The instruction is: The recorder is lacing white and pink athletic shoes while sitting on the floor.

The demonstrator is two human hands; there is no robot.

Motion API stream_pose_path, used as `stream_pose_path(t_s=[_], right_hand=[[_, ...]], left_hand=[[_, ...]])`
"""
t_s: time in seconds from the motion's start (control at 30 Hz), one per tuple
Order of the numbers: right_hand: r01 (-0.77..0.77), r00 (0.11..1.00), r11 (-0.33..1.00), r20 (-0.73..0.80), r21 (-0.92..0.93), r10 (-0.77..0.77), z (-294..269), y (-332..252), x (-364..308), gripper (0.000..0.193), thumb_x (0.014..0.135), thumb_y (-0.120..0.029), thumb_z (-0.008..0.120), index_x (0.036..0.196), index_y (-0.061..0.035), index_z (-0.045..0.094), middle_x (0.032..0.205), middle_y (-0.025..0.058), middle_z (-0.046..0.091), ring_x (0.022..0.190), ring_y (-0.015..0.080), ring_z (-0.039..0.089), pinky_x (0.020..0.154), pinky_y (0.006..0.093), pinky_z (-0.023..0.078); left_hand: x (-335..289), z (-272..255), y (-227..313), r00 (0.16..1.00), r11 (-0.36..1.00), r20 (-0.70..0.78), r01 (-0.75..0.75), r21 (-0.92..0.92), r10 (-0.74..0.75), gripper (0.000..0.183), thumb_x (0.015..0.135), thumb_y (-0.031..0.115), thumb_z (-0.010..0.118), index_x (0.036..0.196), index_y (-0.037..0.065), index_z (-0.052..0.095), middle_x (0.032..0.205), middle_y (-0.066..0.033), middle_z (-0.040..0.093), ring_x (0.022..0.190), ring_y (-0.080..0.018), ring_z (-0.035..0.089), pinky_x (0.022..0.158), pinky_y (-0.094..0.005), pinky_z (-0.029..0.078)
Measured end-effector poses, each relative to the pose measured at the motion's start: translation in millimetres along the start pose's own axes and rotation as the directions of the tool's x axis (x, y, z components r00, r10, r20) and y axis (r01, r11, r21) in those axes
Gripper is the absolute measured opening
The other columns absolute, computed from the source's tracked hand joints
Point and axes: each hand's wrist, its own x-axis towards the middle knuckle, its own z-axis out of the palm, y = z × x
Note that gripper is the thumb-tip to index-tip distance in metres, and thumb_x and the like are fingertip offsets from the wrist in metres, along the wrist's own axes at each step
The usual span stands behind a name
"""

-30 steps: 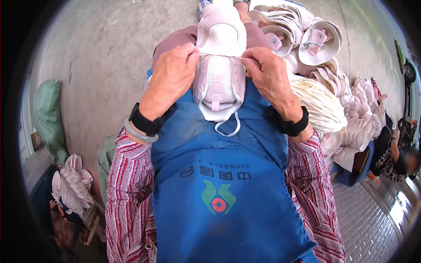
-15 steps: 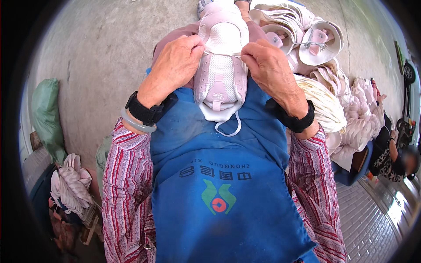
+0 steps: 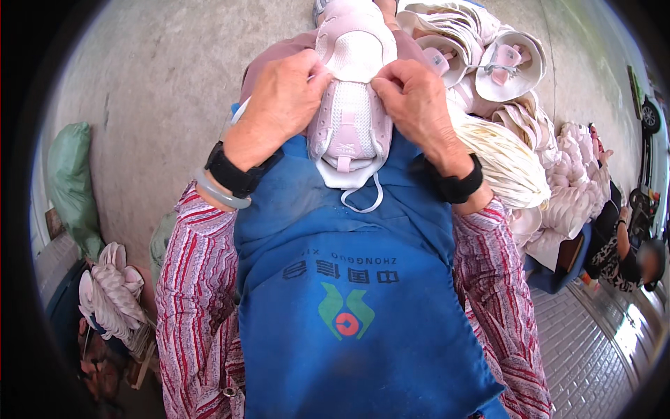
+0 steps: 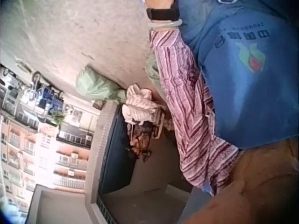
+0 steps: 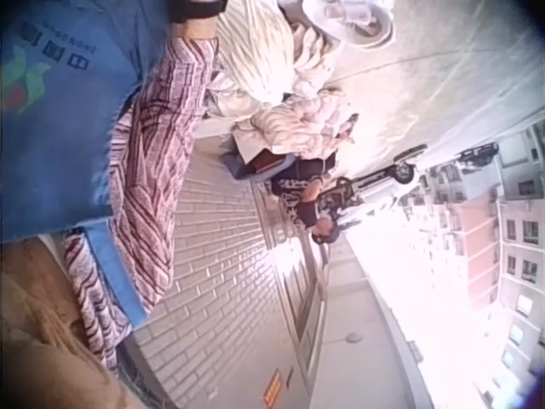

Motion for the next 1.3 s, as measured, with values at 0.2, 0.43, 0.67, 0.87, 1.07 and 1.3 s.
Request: stream_pose_path(t_s=[0.2,0.43,0.67,0.87,1.07,1.3], right_hand=[[0.156,0.981,0.973,-0.087,-0.170,-0.173,-1.9,1.0,-15.5,0.025,0.078,-0.016,0.067,0.093,0.0012,0.057,0.083,0.0184,0.056,0.073,0.0349,0.058,0.063,0.0413,0.047],[0.197,0.974,0.881,-0.018,-0.429,-0.226,-2.3,-22.0,-39.1,0.033,0.076,-0.014,0.065,0.100,0.0022,0.050,0.091,0.0177,0.051,0.082,0.0324,0.056,0.074,0.0406,0.045],[0.174,0.978,0.852,-0.013,-0.493,-0.207,8.8,0.8,-28.2,0.017,0.075,-0.004,0.055,0.089,0.0042,0.051,0.088,0.0196,0.050,0.081,0.0329,0.055,0.073,0.0398,0.047],[0.219,0.975,0.923,0.040,-0.316,-0.217,1.5,3.0,-28.2,0.016,0.076,-0.001,0.053,0.091,0.0053,0.050,0.089,0.0225,0.049,0.084,0.0370,0.054,0.075,0.0432,0.047],[0.300,0.954,0.914,0.071,-0.273,-0.292,3.3,12.0,-23.1,0.018,0.076,0.001,0.053,0.093,0.0056,0.049,0.089,0.0222,0.048,0.083,0.0375,0.053,0.072,0.0444,0.047],[0.320,0.947,0.910,0.115,-0.262,-0.300,-1.5,10.3,-9.6,0.020,0.075,0.003,0.053,0.094,0.0055,0.049,0.088,0.0216,0.047,0.084,0.0366,0.052,0.072,0.0428,0.047]], left_hand=[[-3.8,1.0,-2.6,0.989,0.983,-0.007,-0.147,0.107,0.149,0.017,0.087,0.015,0.057,0.084,-0.002,0.059,0.073,-0.0192,0.061,0.067,-0.0367,0.059,0.061,-0.0395,0.046],[-0.2,11.8,-2.5,0.992,0.977,-0.031,-0.116,0.180,0.124,0.017,0.088,0.015,0.056,0.086,-0.002,0.059,0.072,-0.0197,0.060,0.070,-0.0384,0.059,0.061,-0.0426,0.046],[-14.8,15.8,10.0,0.989,0.965,-0.010,-0.141,0.221,0.147,0.023,0.086,0.015,0.059,0.101,-0.002,0.055,0.095,-0.0231,0.057,0.086,-0.0397,0.057,0.074,-0.0427,0.046],[-29.1,34.8,16.1,0.986,0.947,-0.026,-0.148,0.285,0.162,0.053,0.083,0.015,0.064,0.124,-0.007,0.038,0.121,-0.0254,0.044,0.114,-0.0406,0.045,0.094,-0.0429,0.040],[-32.9,69.0,8.3,0.956,0.995,-0.278,-0.102,-0.022,0.092,0.065,0.083,0.017,0.065,0.130,-0.008,0.028,0.130,-0.0292,0.036,0.120,-0.0423,0.038,0.103,-0.0449,0.031],[-20.9,76.2,12.2,0.950,0.999,-0.312,0.009,0.045,0.006,0.065,0.083,0.015,0.064,0.130,-0.008,0.026,0.128,-0.0293,0.036,0.122,-0.0421,0.037,0.104,-0.0433,0.030]])
